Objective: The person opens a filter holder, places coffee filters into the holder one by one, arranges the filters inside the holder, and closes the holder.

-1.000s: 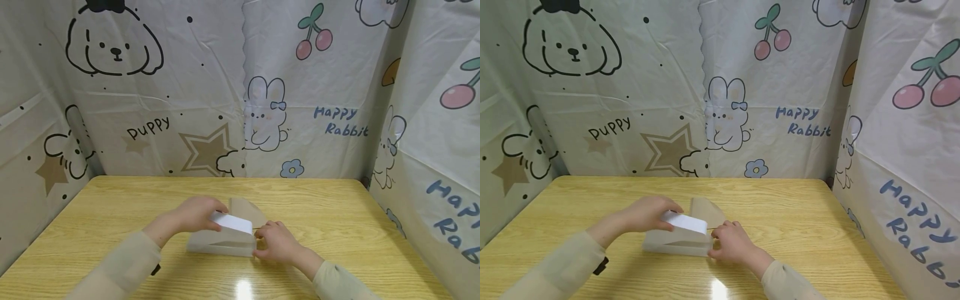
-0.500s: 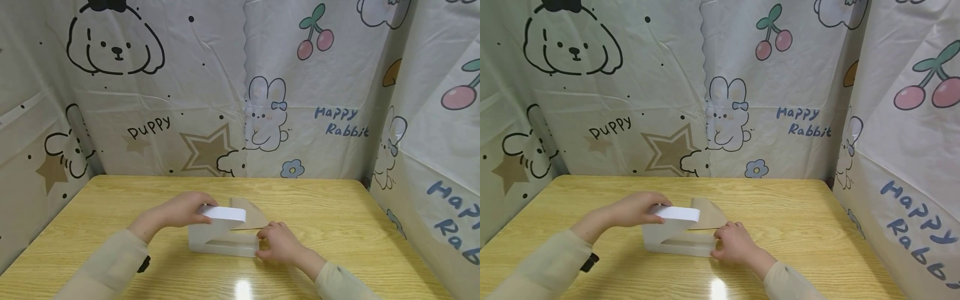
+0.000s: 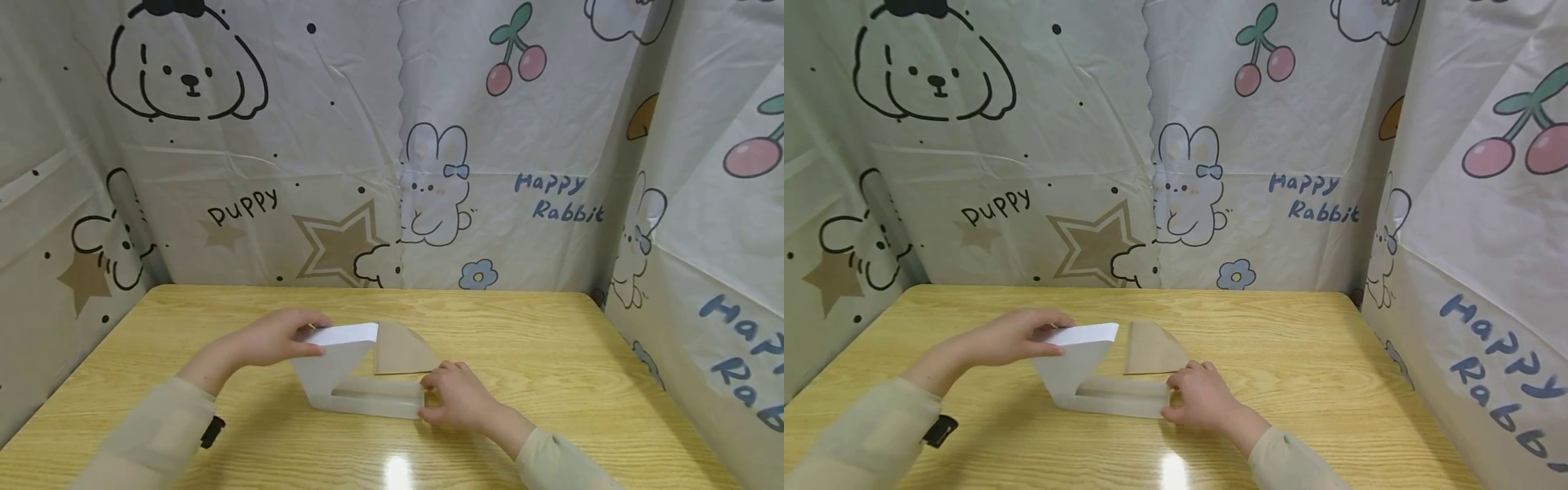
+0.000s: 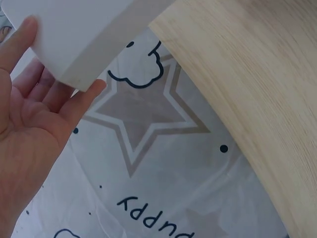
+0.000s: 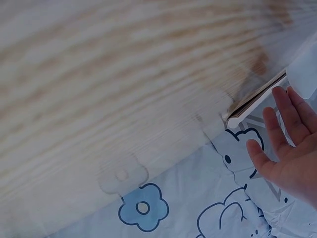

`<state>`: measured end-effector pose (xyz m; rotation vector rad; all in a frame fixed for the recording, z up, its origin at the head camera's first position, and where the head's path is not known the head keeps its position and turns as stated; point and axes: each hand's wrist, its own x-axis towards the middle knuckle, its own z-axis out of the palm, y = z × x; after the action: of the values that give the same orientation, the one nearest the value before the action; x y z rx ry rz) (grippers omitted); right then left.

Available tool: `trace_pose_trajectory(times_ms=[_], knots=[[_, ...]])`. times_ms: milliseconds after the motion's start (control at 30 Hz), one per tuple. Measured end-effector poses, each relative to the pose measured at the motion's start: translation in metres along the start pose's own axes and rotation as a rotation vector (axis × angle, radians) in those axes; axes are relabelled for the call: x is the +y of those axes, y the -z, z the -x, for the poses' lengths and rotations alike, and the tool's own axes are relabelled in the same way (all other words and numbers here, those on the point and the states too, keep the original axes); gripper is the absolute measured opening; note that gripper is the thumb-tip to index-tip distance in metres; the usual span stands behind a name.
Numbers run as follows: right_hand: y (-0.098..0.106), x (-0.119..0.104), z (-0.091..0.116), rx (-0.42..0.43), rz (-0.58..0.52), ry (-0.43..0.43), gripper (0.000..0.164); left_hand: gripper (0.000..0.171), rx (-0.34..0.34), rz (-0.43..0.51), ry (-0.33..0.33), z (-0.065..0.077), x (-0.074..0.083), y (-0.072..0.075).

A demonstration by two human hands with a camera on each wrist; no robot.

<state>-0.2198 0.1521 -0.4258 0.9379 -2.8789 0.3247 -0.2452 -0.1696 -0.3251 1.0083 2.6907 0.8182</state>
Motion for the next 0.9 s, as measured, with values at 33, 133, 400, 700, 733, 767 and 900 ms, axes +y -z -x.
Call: trace_pose_trajectory(times_ms=[33, 133, 400, 700, 733, 767, 900], knots=[[0.0, 0.0, 0.0, -0.001, -0.002, 0.001, 0.035, 0.034, -0.007, 0.016, 0.004, 0.001, -0.001, 0.001], [0.0, -0.001, 0.0, -0.002, 0.001, 0.006, 0.035, 0.033, -0.039, 0.071, 0.016, 0.004, -0.003, 0.005], [0.0, -0.001, 0.0, 0.0, 0.009, 0.009, 0.035, 0.032, -0.091, 0.144, 0.08, 0.013, -0.006, 0.011], [-0.003, 0.001, 0.0, 0.004, 0.015, 0.006, 0.035, 0.031, -0.104, 0.191, 0.113, 0.015, -0.014, 0.011], [-0.003, 0.001, 0.0, 0.005, 0.015, 0.006, 0.035, 0.031, -0.103, 0.187, 0.111, 0.016, -0.014, 0.011], [-0.003, 0.001, 0.001, 0.006, 0.018, 0.006, 0.034, 0.03, -0.102, 0.184, 0.111, 0.016, -0.013, 0.011], [-0.002, 0.0, 0.001, 0.012, 0.023, 0.009, 0.034, 0.03, -0.099, 0.193, 0.109, 0.018, -0.013, 0.012]])
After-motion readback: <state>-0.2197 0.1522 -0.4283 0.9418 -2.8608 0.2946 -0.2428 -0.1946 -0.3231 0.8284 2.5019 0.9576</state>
